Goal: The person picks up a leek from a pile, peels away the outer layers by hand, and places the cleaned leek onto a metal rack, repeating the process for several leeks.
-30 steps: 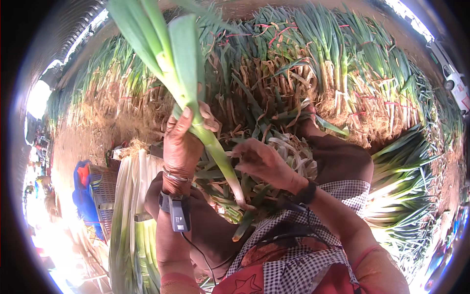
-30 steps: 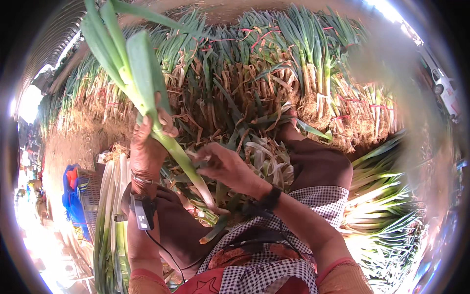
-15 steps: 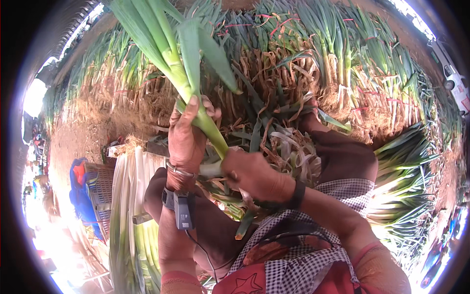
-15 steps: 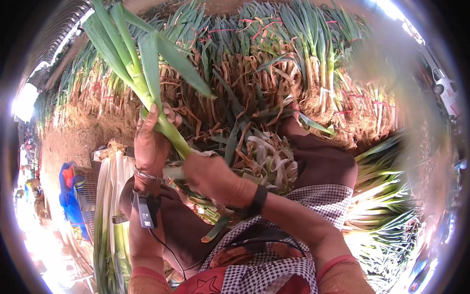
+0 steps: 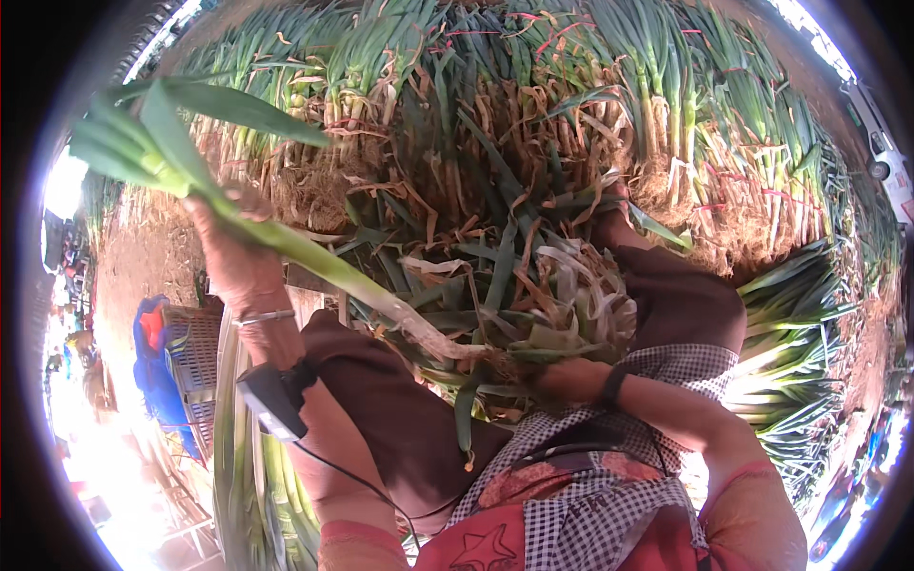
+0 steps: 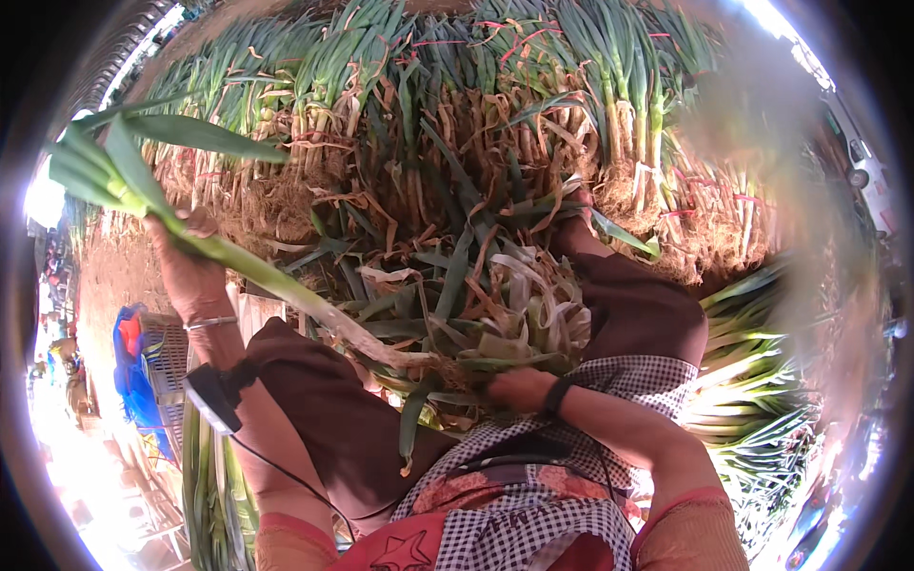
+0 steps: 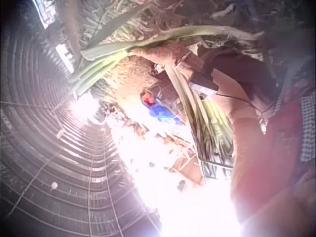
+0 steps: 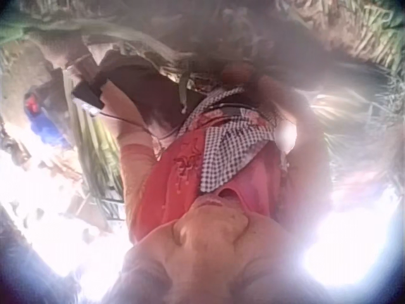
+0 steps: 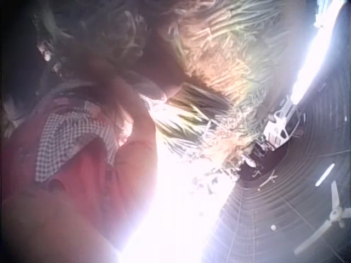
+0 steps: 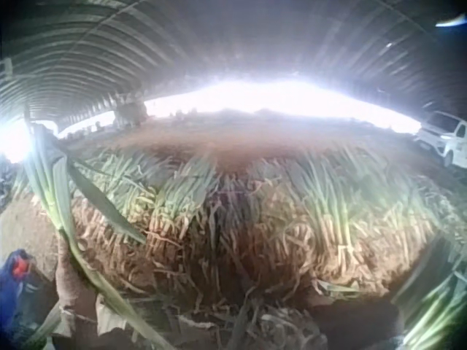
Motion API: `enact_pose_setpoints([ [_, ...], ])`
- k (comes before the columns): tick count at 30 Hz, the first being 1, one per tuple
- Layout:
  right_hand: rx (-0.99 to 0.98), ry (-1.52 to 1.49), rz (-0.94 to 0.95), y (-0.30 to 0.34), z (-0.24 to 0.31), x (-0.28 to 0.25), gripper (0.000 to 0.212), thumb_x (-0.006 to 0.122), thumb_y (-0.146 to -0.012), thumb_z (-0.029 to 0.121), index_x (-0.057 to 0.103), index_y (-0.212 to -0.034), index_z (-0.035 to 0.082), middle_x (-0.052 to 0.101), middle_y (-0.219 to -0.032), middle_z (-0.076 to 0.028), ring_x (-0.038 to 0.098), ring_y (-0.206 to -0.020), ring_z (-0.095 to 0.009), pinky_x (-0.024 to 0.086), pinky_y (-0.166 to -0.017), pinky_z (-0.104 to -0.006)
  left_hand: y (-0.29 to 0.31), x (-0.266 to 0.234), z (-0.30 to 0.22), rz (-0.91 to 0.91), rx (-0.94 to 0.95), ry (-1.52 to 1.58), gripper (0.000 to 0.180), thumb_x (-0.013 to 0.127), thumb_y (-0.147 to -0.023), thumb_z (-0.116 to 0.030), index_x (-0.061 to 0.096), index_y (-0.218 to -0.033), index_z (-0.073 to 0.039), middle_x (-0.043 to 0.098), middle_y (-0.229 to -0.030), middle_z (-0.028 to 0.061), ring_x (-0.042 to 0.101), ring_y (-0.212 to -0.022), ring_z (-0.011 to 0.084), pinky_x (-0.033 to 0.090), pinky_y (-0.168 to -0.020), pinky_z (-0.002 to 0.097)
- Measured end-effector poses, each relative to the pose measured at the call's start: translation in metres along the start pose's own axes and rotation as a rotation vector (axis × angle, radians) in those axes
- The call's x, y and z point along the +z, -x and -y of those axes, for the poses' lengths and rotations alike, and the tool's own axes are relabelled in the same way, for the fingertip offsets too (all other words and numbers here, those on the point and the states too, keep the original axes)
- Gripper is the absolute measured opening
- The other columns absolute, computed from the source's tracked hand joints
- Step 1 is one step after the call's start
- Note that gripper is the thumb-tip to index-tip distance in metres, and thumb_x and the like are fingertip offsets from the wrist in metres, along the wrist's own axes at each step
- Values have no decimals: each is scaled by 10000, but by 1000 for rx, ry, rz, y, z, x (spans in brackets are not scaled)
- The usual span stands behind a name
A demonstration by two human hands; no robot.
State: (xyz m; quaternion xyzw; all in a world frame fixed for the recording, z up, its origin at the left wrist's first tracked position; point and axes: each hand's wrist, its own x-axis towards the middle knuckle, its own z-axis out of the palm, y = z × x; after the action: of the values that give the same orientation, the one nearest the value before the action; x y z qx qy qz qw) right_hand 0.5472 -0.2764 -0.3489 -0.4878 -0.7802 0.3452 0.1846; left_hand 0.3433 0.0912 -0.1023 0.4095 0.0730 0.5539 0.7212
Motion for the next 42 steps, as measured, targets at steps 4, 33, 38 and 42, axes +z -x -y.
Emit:
enact_pose_setpoints([
  [4, 198, -41, -45, -37, 59, -76, 157, 524, -918, 88, 570, -1044, 6, 581, -909, -174, 602, -879, -355, 469, -720, -440, 7, -15, -2, -47, 54, 24, 376, 541, -984, -358, 492, -1181, -41, 517, -858, 58, 467, -738, 135, 442, -640, 258],
  [33, 4, -95, -885, -166, 104, -146, 171, 681, -798, 133, 563, -879, 38, 567, -781, -129, 600, -721, -340, 483, -635, -407, 26, 14, 30, -26, 58, 233, 487, 591, -958, -336, 455, -1327, -49, 499, -880, 48, 424, -721, 132, 410, -606, 251],
  [38, 111, -66, -866, -165, 108, -149, 171, 665, -827, 23, 596, -982, 0, 596, -819, -149, 629, -695, -302, 485, -613, -370, 29, 15, 33, -24, 36, 256, 493, 623, -941, -304, 452, -1320, -39, 489, -892, 54, 420, -741, 140, 411, -629, 254],
  [42, 204, -318, -856, -164, 96, -145, 103, 611, -886, 31, 571, -976, 1, 608, -804, -109, 629, -646, -199, 487, -589, -341, 22, 18, 24, 175, -54, 473, 437, 606, -951, -290, 527, -1272, -5, 460, -818, 33, 426, -669, 105, 422, -592, 233],
])
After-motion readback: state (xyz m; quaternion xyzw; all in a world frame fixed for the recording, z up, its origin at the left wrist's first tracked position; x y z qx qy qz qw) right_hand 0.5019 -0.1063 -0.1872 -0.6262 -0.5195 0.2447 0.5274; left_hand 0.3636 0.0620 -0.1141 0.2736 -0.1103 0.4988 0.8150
